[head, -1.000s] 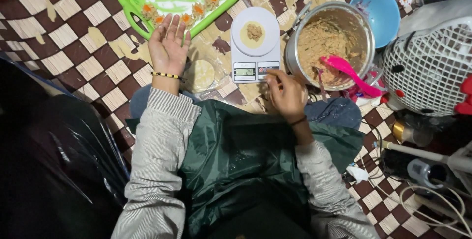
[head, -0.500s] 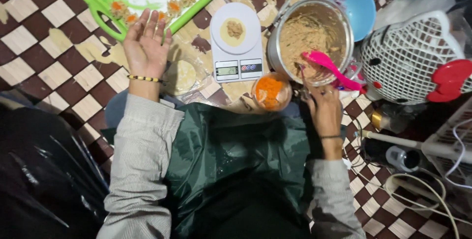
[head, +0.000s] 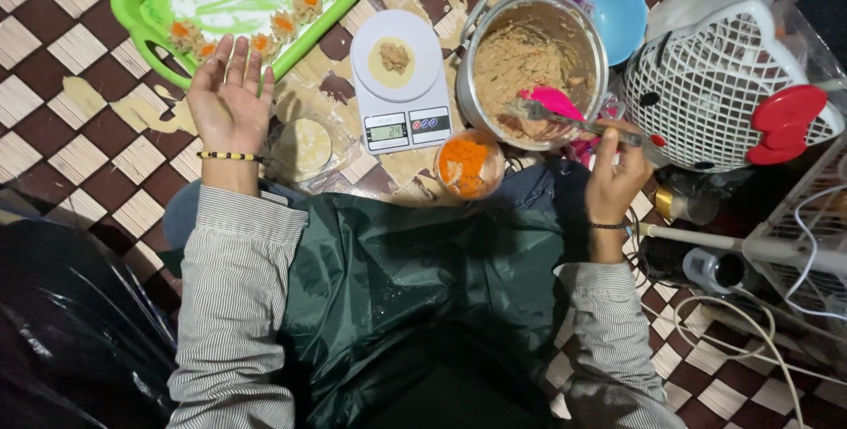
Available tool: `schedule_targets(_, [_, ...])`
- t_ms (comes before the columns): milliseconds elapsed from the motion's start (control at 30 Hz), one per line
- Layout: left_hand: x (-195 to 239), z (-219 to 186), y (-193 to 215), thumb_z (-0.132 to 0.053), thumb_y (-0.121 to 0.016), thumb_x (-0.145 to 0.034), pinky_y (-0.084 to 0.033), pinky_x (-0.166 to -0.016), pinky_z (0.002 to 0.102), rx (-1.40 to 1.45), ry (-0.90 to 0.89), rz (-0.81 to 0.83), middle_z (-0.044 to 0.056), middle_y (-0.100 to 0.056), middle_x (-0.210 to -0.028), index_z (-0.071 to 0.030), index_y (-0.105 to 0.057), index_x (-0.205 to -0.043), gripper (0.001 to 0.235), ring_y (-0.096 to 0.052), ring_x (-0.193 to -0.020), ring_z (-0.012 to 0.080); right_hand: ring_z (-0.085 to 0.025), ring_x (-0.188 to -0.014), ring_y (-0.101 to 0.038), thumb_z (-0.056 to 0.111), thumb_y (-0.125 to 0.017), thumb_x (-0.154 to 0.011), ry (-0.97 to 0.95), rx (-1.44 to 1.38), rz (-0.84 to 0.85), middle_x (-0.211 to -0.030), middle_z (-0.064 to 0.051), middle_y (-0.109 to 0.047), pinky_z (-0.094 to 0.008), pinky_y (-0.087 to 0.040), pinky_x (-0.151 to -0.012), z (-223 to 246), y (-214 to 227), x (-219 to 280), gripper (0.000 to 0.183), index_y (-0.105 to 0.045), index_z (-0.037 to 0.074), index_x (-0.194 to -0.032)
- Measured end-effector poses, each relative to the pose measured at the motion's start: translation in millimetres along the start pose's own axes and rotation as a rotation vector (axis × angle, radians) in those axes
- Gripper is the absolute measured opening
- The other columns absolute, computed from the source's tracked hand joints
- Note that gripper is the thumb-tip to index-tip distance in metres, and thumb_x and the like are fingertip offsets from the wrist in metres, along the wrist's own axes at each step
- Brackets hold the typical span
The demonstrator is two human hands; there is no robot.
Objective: The person prepares dumplings by weighing filling on a digital scale, placing it onto a circular dough wrapper, and then adding a small amount of orange garnish.
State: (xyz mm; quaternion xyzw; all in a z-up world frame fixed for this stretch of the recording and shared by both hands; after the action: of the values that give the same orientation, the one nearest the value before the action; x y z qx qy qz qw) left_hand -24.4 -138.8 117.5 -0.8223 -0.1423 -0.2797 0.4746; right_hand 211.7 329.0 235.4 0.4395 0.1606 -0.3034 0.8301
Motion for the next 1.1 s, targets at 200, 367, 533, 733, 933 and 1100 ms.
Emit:
schedule_targets(200, [3.3, -2.2, 1.2, -0.018, -0.057, -0.091, -0.054, -0.095, 0.038, 0.007, -0.013, -0.015, 0.01, -0.07, -0.126, -0.007, -0.068, -0.124, 0.037, -0.065, -0.109, 0.0239, -0.019, -0.083, -0.06, 0.021, -0.05, -0.115, -0.147, -0.004, 0.001, -0.098, -0.008, -0.07, -0.035, -0.045, -0.077, -20.0, -9.8, 19.1, 0.027, -0.071, 0.004, -0.113])
schedule_targets(367, [-2.7, -1.1, 5.0, -0.019, -0.056, -0.09, -0.054, -0.096, 0.038, 0.006, -0.005, -0.001, 0.01, -0.07, -0.125, -0.008, -0.069, -0.122, 0.036, -0.065, -0.108, 0.024, -0.016, -0.077, -0.062, 0.02, -0.046, -0.116, -0.281, -0.247, -0.054, -0.092, -0.008, -0.068, -0.028, -0.048, -0.07, -29.6, -14.3, 28.9, 0.022, -0.063, 0.007, -0.111])
schedule_targets(533, [-4.6, -1.1, 7.0, -0.02, -0.056, -0.09, -0.055, -0.094, 0.038, 0.005, -0.004, 0.006, 0.01, -0.071, -0.124, -0.008, -0.069, -0.122, 0.036, -0.066, -0.107, 0.0236, -0.014, -0.076, -0.058, 0.015, -0.045, -0.115, -0.437, -0.423, -0.132, -0.089, -0.005, -0.063, -0.027, -0.048, -0.07, -55.2, -15.0, 45.8, 0.017, -0.06, 0.007, -0.113])
schedule_targets(733, [-0.6, -0.8, 3.1, -0.019, -0.056, -0.091, -0.055, -0.092, 0.038, 0.013, -0.002, -0.002, 0.01, -0.072, -0.123, -0.008, -0.069, -0.121, 0.035, -0.068, -0.103, 0.0233, -0.014, -0.069, -0.065, 0.012, -0.047, -0.111, -0.649, -0.6, -0.265, -0.082, -0.009, -0.07, -0.023, -0.049, -0.065, -82.9, -16.1, 55.7, 0.012, -0.058, 0.009, -0.107])
schedule_targets(933, [-2.4, -1.5, 4.9, -0.018, -0.056, -0.091, -0.054, -0.092, 0.037, 0.036, 0.014, 0.005, 0.009, -0.072, -0.123, -0.008, -0.068, -0.124, 0.036, -0.067, -0.103, 0.0232, -0.014, -0.073, -0.066, 0.01, -0.048, -0.108, -0.708, -0.635, -0.326, -0.086, -0.003, -0.061, -0.022, -0.048, -0.064, -81.2, -11.5, 50.4, 0.01, -0.057, 0.011, -0.103])
schedule_targets(1100, [-1.1, -2.2, 4.4, -0.02, -0.052, -0.094, -0.055, -0.092, 0.038, 0.041, 0.0, 0.023, 0.011, -0.072, -0.124, -0.007, -0.067, -0.125, 0.036, -0.068, -0.103, 0.024, -0.012, -0.069, -0.063, 0.01, -0.049, -0.108, -0.638, -0.529, -0.33, -0.083, -0.007, -0.069, -0.022, -0.046, -0.064, -77.2, -5.8, 45.5, 0.016, -0.064, 0.009, -0.103])
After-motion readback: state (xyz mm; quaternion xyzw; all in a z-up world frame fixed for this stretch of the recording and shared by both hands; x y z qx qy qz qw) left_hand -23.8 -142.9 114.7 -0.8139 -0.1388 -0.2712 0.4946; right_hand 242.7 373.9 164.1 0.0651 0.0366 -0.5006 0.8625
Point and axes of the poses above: each hand's wrist, its own x-axis away from the middle knuckle, its own y-axis out of the back of the hand, z = x × y, the point moved 6 cm from there along -x, towards the middle knuckle
